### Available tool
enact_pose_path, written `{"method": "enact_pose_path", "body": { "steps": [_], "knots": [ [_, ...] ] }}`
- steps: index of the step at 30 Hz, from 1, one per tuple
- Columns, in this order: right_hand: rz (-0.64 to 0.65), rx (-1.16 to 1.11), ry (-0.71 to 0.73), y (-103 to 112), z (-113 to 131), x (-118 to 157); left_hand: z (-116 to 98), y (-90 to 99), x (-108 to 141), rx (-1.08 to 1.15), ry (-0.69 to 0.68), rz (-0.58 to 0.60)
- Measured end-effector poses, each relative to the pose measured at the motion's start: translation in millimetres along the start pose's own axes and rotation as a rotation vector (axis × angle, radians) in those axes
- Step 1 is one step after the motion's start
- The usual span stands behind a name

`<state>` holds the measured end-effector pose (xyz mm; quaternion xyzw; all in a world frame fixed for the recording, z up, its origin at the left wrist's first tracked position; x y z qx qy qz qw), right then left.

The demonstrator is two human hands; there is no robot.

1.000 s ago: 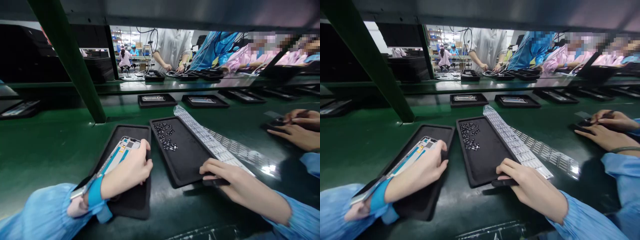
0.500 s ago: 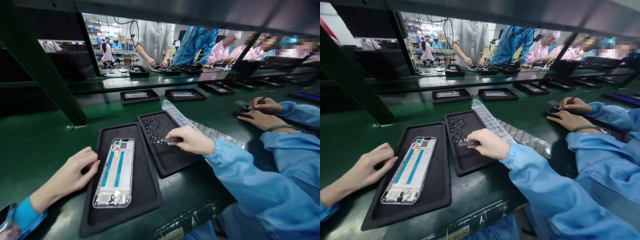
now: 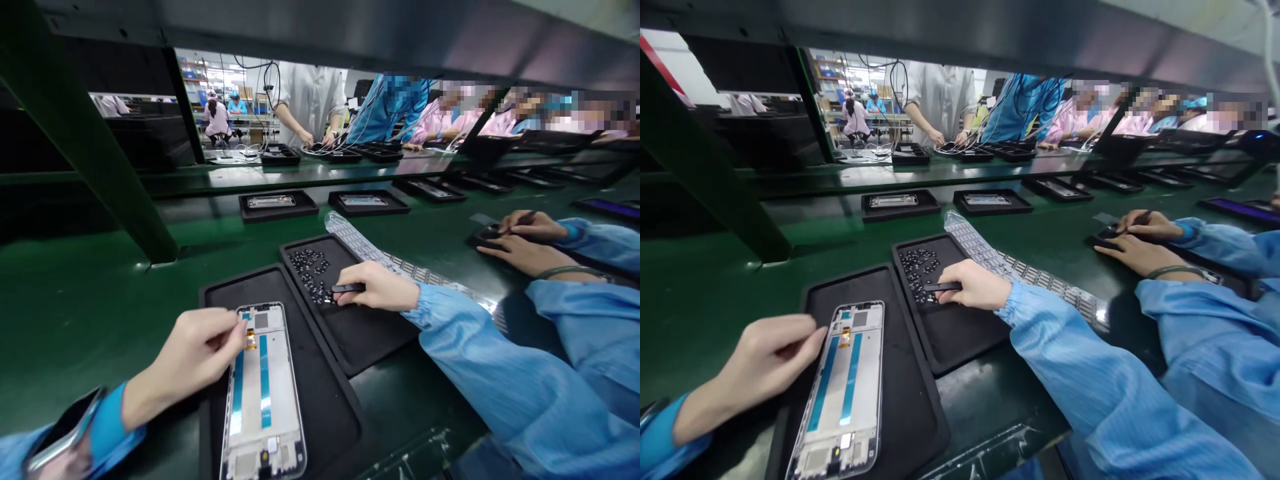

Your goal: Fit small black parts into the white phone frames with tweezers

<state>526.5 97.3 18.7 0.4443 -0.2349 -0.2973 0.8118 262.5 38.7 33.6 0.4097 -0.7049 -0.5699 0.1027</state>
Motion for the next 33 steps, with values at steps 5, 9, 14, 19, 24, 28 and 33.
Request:
{"method": "enact_pose_path", "body": {
  "steps": [5,9,14,19,24,28,33],
  "knots": [
    [0.007,0.013,-0.039,-5.7,-4.3,-0.5,19.8,-18.0,-16.4,0.211,0.123,0.075],
    [-0.035,0.106,-0.023,-8.3,0.5,0.5,25.2,-23.1,-10.5,0.254,0.149,0.096],
    [-0.032,0.175,-0.053,-10.8,2.8,2.0,25.3,-21.9,-10.6,0.256,0.137,0.12],
    [-0.048,0.176,-0.043,-11.9,3.8,2.5,26.0,-22.8,-12.1,0.251,0.122,0.121],
    [-0.113,0.175,-0.097,-14.7,5.7,0.6,25.1,-22.1,-12.9,0.244,0.111,0.121],
    [-0.068,0.18,-0.114,-16.5,7.1,-0.2,25.3,-21.7,-12.2,0.238,0.107,0.128],
    [-0.125,0.115,-0.054,-3.6,16.4,4.6,23.6,-20.0,-13.2,0.223,0.089,0.094]
  ]
}}
Point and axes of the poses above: each hand's wrist, its own x-axis away from the middle knuckle, its own y-axis out of the back of the hand, z = x × y, the point moved 3 cm from there along -x, towards the middle knuckle, and after that the axes turned 13 degrees about z, right-handed, at the moved point
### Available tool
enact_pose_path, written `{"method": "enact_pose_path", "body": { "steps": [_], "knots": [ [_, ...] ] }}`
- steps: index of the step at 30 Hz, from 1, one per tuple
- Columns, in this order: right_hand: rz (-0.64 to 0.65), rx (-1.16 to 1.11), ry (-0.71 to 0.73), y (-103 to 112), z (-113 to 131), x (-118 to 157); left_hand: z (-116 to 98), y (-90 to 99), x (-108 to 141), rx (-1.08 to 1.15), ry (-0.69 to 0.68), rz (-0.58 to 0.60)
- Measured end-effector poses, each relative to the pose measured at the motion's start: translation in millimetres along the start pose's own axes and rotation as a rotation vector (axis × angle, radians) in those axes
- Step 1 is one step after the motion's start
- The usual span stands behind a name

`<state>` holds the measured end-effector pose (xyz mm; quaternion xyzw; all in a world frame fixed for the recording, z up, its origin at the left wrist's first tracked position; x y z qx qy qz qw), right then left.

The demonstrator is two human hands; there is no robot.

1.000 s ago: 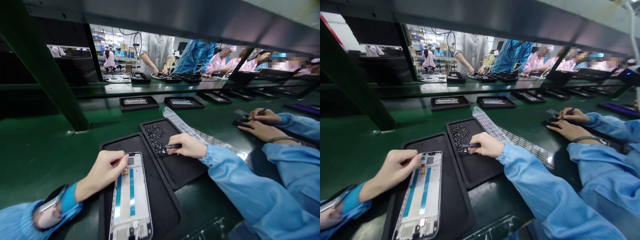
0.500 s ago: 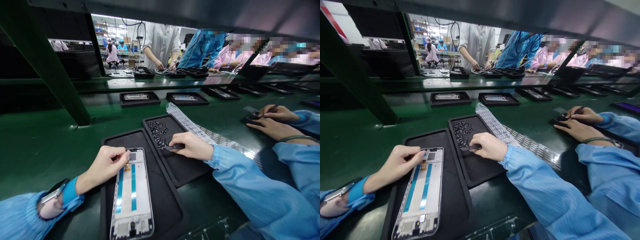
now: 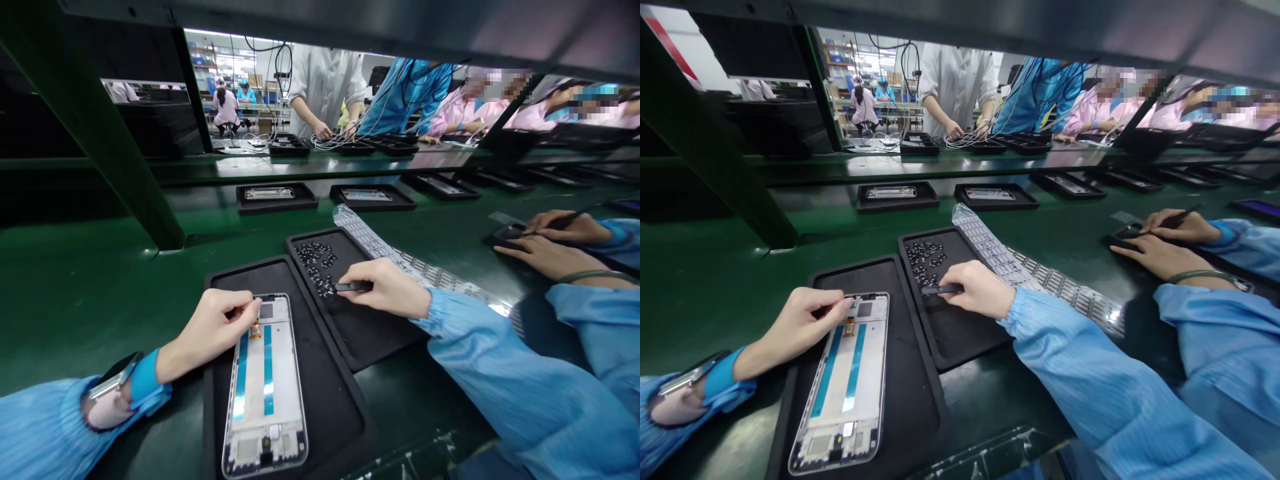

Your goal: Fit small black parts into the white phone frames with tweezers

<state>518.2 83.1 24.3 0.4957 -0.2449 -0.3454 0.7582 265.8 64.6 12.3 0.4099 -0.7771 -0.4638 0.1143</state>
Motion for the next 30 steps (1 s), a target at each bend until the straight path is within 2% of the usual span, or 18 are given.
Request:
{"method": "enact_pose_path", "body": {
  "steps": [3,7,10,13,17,21,24,26,30],
  "knots": [
    [0.019,-0.162,0.052,5.4,14.5,-11.7,-6.6,3.0,-0.8,-0.044,-0.054,-0.031],
    [0.23,-0.368,0.177,-2.7,45.0,-48.8,-11.2,4.7,0.2,-0.116,-0.062,-0.036],
    [0.317,-0.453,0.177,-8.1,60.8,-71.6,-7.3,2.4,1.8,-0.103,-0.022,-0.031],
    [0.341,-0.512,0.161,-11.1,64.0,-80.4,-1.8,0.2,2.1,-0.05,0.01,-0.042],
    [0.293,-0.613,0.178,-17.3,56.9,-82.5,4.1,0.4,0.0,0.092,0.069,-0.025],
    [0.151,-0.813,0.222,-25.6,53.6,-82.2,10.0,2.1,0.7,0.36,0.167,-0.077],
    [0.054,-0.809,0.235,-28.9,56.5,-79.7,11.7,1.0,2.0,0.479,0.179,-0.099],
    [0.011,-0.766,0.226,-29.2,58.9,-78.5,11.8,1.3,2.0,0.439,0.17,-0.095],
    [0.01,-0.795,0.197,-30.3,61.7,-79.5,10.7,6.9,0.2,0.213,0.149,-0.072]
  ]
}}
Point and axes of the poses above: each hand's wrist, its own x-axis away from the middle knuckle, its own y-axis out of the back of the hand, z = x × y, the point moved 3 cm from there along -x, towards the middle knuckle, and after that the axes turned 13 degrees about z, right-handed, at the moved point
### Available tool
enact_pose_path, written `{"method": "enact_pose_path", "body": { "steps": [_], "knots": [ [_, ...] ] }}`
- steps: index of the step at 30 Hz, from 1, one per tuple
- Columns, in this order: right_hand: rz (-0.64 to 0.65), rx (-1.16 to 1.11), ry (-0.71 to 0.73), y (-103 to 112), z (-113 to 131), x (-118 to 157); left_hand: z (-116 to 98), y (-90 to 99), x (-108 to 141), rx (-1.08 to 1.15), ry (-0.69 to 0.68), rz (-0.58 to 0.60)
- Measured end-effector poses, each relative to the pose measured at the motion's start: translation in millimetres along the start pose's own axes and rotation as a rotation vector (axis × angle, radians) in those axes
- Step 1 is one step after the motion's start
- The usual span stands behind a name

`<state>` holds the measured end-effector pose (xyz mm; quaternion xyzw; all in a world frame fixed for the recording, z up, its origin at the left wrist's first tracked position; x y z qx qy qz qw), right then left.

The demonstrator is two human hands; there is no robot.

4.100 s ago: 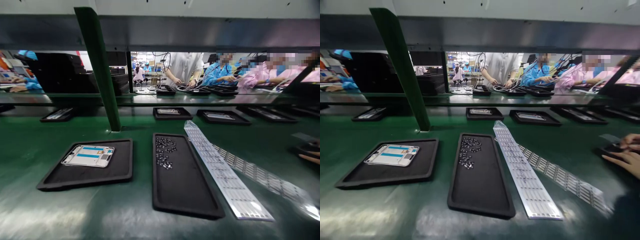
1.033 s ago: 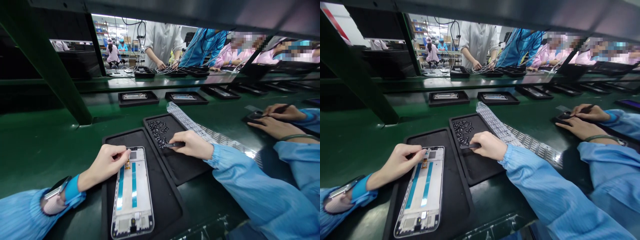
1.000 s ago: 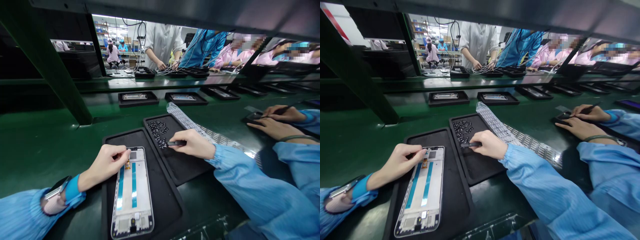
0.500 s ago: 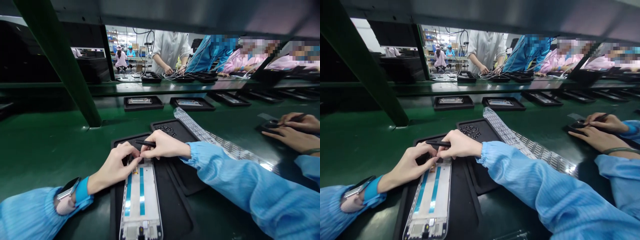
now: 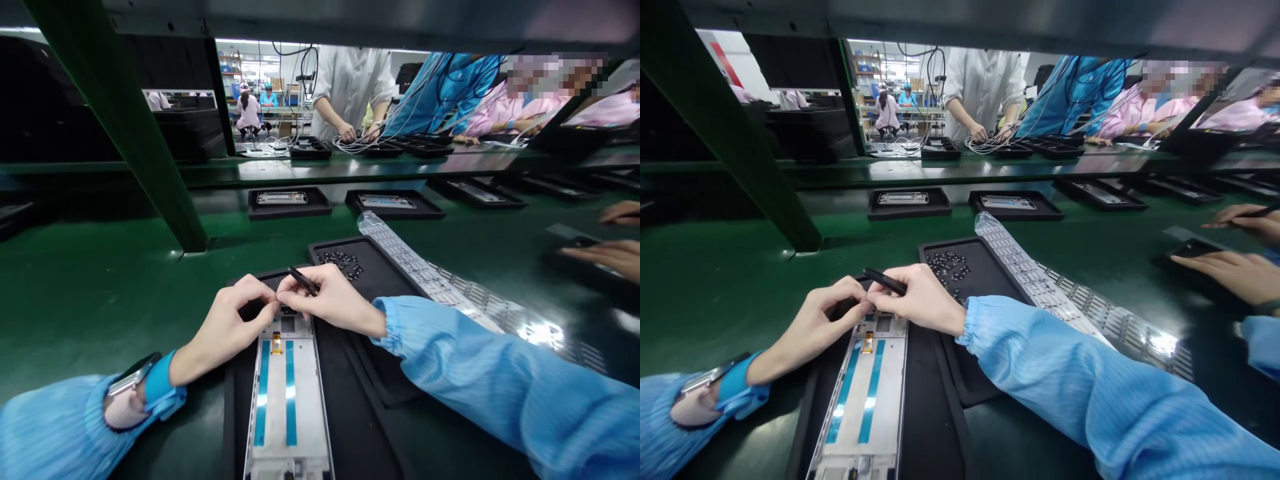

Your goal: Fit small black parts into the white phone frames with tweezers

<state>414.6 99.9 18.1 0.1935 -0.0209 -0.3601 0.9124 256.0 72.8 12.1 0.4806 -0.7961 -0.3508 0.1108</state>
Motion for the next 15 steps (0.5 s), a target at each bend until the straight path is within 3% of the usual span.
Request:
{"method": "enact_pose_path", "body": {
  "steps": [4,8,15],
  "knots": [
    [-0.056,0.032,-0.027,-0.1,-0.4,-0.9,-2.1,4.2,-0.8,-0.055,0.01,-0.028],
    [-0.085,0.212,-0.003,0.2,2.0,-0.2,-1.6,2.0,-0.5,-0.077,0.008,-0.011],
    [-0.104,0.365,-0.022,0.4,0.9,-1.1,13.9,7.6,3.8,-0.263,0.078,0.059]
  ]
}}
Point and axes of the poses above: each hand's wrist, its own x-axis away from the middle knuckle, its own y-axis out of the back of the hand, z = x × y, the point moved 3 cm from there along -x, towards the middle knuckle, and after that the axes turned 13 degrees about z, right-handed, at the moved point
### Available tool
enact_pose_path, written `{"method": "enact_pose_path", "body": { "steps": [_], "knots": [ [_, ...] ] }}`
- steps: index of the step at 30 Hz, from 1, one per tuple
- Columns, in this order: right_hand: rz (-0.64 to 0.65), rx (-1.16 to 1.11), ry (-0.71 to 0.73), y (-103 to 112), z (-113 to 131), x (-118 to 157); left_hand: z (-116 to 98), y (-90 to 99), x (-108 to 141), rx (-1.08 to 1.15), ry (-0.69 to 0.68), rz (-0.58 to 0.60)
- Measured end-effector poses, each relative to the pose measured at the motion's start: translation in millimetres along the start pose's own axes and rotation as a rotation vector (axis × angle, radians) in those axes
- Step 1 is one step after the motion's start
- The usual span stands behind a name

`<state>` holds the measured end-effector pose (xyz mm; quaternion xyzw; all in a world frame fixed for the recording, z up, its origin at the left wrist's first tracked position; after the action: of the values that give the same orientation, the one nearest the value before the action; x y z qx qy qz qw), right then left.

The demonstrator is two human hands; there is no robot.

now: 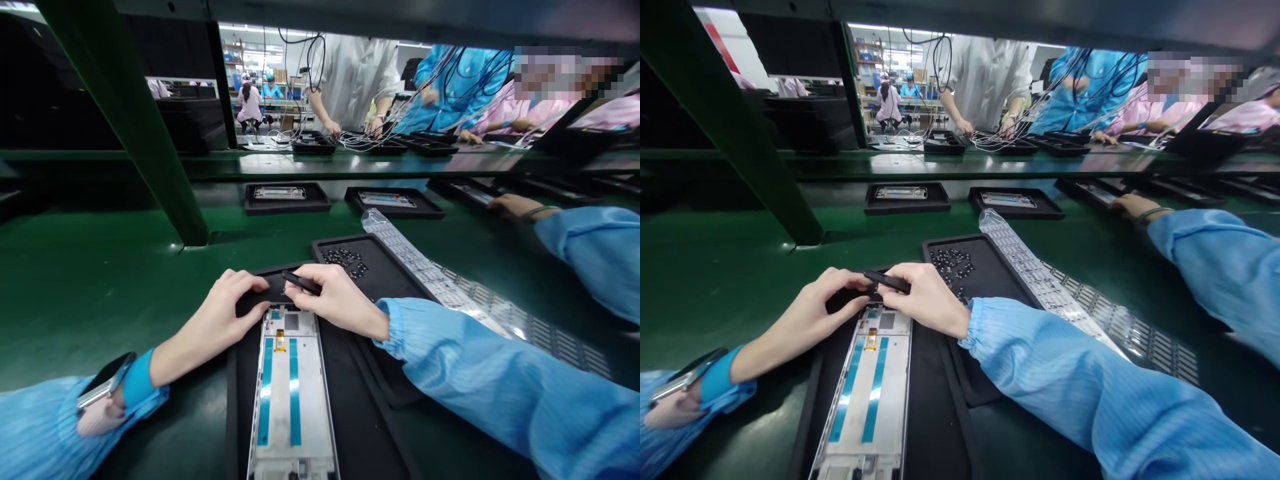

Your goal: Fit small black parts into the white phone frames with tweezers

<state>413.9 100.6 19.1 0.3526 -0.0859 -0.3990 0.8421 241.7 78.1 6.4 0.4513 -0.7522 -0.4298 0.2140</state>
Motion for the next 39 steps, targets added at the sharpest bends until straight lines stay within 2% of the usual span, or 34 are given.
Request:
{"method": "enact_pose_path", "body": {
  "steps": [4,9,15,25,29,34,39],
  "knots": [
    [0.087,0.035,-0.033,-7.5,-1.1,0.7,-0.5,-2.7,2.8,-0.102,0.002,0.044],
    [0.139,0.042,-0.034,-13.7,-2.2,3.2,-9.7,-7.9,4.7,-0.101,0.014,0.067],
    [0.125,0.057,-0.012,-12.4,-4.5,2.9,-10.8,-10.7,1.1,-0.125,0.037,0.085],
    [0.203,0.115,0.095,-17.8,-2.6,0.3,-7.7,-10.7,9.0,-0.126,0.019,0.069],
    [0.184,0.093,0.059,-16.6,-3.3,-4.9,-7.4,-9.0,5.1,-0.084,0.009,0.077],
    [0.238,-0.012,0.012,-16.3,-7.3,-13.0,-5.7,-6.5,1.2,-0.106,0.008,0.079],
    [0.215,-0.06,0.028,-12.8,-10.5,-17.2,-3.0,-5.0,-1.5,-0.114,0.004,0.037]
  ]
}}
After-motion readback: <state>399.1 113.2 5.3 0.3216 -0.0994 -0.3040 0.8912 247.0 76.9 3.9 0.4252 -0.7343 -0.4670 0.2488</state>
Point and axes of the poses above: each hand's wrist, its own x-axis away from the middle knuckle, its own y-axis out of the back of the hand, z = x × y, the point moved 3 cm from there along -x, towards the middle knuckle, and after that the axes turned 13 degrees about z, right-handed, at the moved point
